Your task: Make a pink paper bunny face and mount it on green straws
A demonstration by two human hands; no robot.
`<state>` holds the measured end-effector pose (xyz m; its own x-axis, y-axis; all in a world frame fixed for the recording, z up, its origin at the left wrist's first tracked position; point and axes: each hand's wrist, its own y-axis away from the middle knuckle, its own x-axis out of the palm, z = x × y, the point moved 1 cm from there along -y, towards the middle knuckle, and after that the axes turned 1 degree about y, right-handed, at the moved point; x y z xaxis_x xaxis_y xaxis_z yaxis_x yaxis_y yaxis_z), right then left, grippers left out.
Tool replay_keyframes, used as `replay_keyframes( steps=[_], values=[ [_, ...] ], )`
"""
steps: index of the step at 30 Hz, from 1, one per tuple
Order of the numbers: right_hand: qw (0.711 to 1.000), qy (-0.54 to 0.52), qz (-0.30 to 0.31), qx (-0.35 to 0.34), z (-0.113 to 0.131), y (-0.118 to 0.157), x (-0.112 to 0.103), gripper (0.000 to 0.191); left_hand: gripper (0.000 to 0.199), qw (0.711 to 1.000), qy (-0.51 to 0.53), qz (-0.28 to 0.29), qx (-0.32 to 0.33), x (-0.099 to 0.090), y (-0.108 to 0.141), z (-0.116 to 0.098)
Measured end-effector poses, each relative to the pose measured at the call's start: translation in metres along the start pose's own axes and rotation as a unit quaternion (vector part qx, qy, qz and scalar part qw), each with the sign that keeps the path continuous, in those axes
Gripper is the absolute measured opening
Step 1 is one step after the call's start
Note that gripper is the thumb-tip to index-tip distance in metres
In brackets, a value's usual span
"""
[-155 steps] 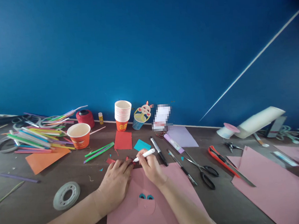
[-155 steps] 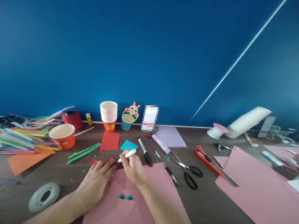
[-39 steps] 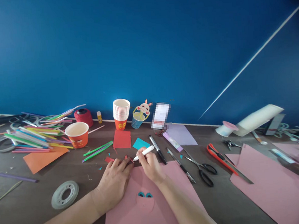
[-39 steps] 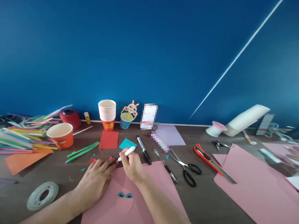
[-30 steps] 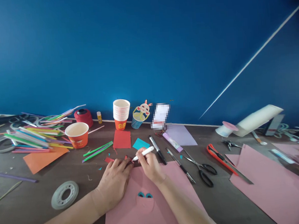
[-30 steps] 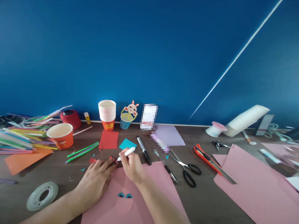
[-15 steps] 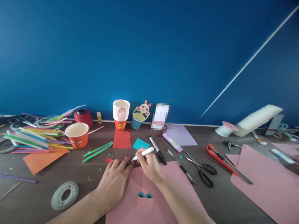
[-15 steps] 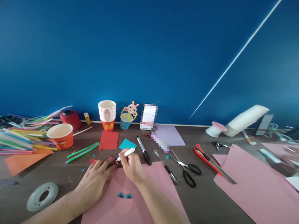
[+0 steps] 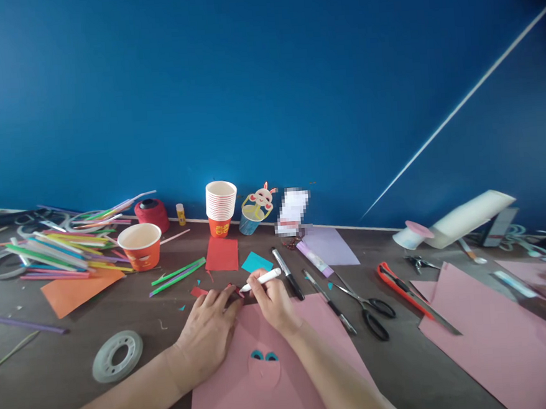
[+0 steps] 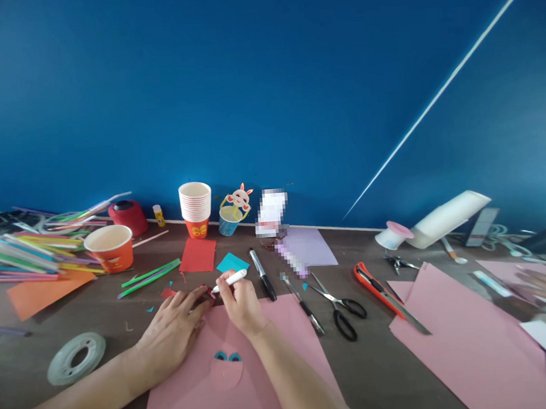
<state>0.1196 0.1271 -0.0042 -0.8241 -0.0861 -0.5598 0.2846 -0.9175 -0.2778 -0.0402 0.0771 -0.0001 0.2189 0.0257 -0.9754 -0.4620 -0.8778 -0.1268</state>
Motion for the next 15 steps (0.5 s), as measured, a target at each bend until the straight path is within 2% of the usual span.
replay_keyframes(
  steps=[15],
  values=[
    [1.0, 0.007, 0.003, -0.004, 0.0007, -0.0003, -0.0009, 0.025, 0.038, 1.0, 0.008, -0.005, 0.003, -0.0001, -0.0003, 0.0001]
  ],
)
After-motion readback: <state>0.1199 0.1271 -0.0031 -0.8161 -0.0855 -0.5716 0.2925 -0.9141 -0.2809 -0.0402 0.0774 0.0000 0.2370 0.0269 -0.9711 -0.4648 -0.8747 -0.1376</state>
